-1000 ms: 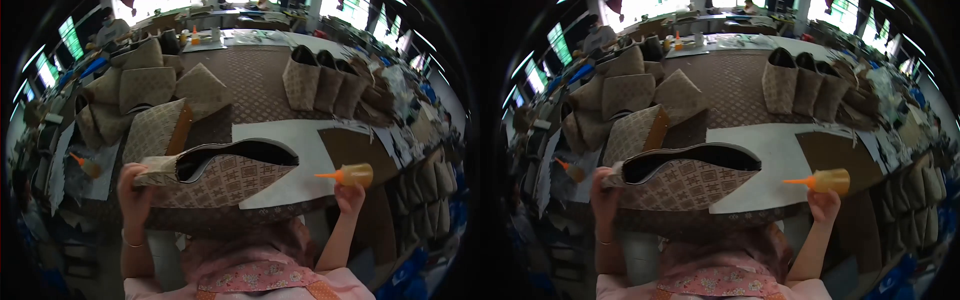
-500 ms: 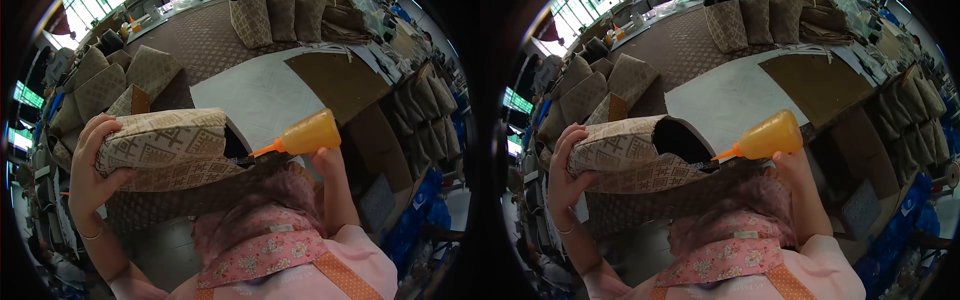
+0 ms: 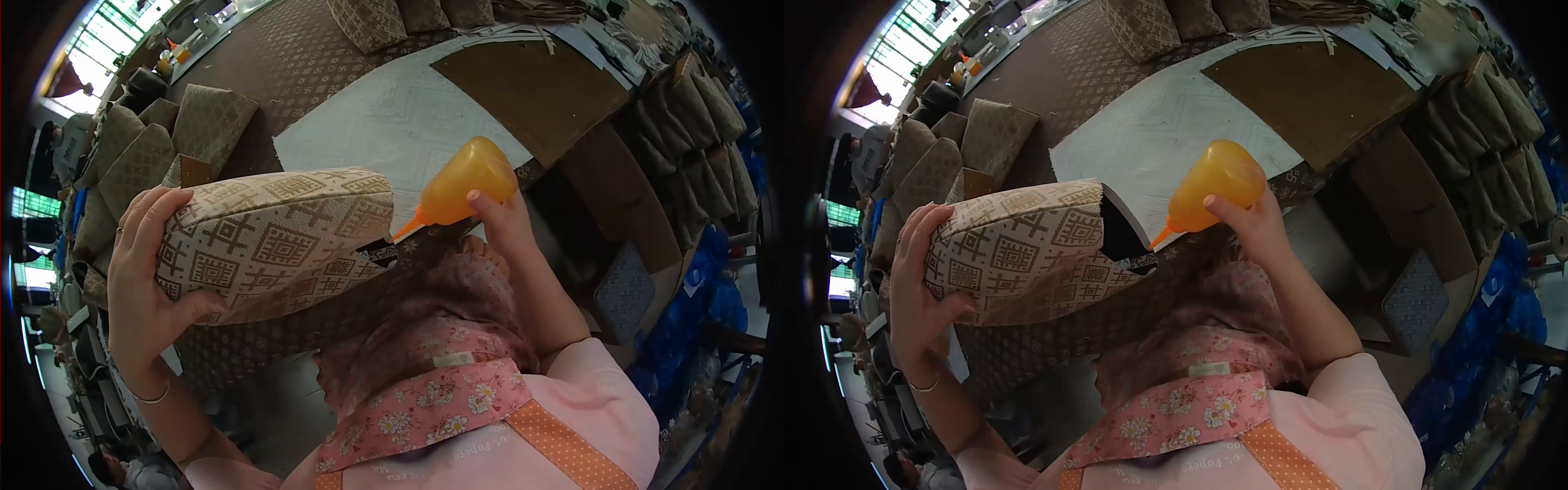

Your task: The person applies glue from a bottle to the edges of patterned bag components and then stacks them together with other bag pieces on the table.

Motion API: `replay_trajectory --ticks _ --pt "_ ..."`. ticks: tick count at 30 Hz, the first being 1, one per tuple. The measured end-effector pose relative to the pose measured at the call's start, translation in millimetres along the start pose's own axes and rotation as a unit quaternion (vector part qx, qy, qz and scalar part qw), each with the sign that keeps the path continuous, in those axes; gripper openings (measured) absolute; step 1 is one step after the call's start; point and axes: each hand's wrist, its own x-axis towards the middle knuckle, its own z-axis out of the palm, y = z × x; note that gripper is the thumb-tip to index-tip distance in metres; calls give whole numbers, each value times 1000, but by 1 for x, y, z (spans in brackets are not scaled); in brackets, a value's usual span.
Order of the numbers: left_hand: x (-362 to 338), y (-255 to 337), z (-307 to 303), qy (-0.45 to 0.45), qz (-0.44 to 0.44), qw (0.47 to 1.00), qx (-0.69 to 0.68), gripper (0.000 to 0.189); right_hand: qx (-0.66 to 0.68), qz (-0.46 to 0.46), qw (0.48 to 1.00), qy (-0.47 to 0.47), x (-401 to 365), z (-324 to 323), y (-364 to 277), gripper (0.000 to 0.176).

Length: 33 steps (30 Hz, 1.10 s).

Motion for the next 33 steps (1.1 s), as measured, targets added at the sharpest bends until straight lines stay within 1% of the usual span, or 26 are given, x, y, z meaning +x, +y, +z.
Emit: replay_trajectory --ticks 1,2,4,5,7,8,10,11,13,14,16,17,19,22,25,32,33 --pt "2 0 1 -3 2 1000 -1 96 -16 20 999 22 2 3 -2 60" --pt "4 1 1 -4 1 1000 2 96 -15 22 999 25 4 6 -2 60" --pt "6 2 2 -8 0 1000 5 96 0 82 994 65 10 8 -1 60" --pt "6 3 2 -8 2 1000 15 96 1 84 994 66 13 7 0 60" --pt "6 6 2 -10 4 1000 24 96 83 114 989 32 17 4 5 63" --pt "7 8 2 -15 3 1000 25 96 83 115 989 32 17 3 8 63" --pt "6 9 2 -21 2 999 26 96 78 73 994 3 18 -1 11 65" --pt "5 9 2 -20 -1 999 30 96 78 75 994 4 18 -3 11 65" --pt "4 8 2 -21 -2 999 34 96 58 51 996 -33 21 -5 8 65" --pt "4 7 3 -19 -4 999 33 96 59 52 996 -31 22 -4 6 65" --pt "3 7 4 -19 -5 999 33 96 -22 56 998 11 23 0 2 66" --pt "3 6 5 -17 -5 999 32 96 -22 56 998 13 25 0 4 66" --pt "3 6 5 -15 -4 999 32 96 -32 22 999 25 28 2 6 66" --pt "1 7 5 -14 -8 999 37 95 -41 -2 999 34 28 6 3 66" --pt "2 8 5 -15 -6 999 32 94 -19 -2 1000 16 31 4 7 66" --pt "2 12 4 -14 3 999 32 92 -23 0 999 25 31 1 10 65" --pt "2 13 5 -15 2 999 31 92 -28 14 999 28 30 0 9 64"
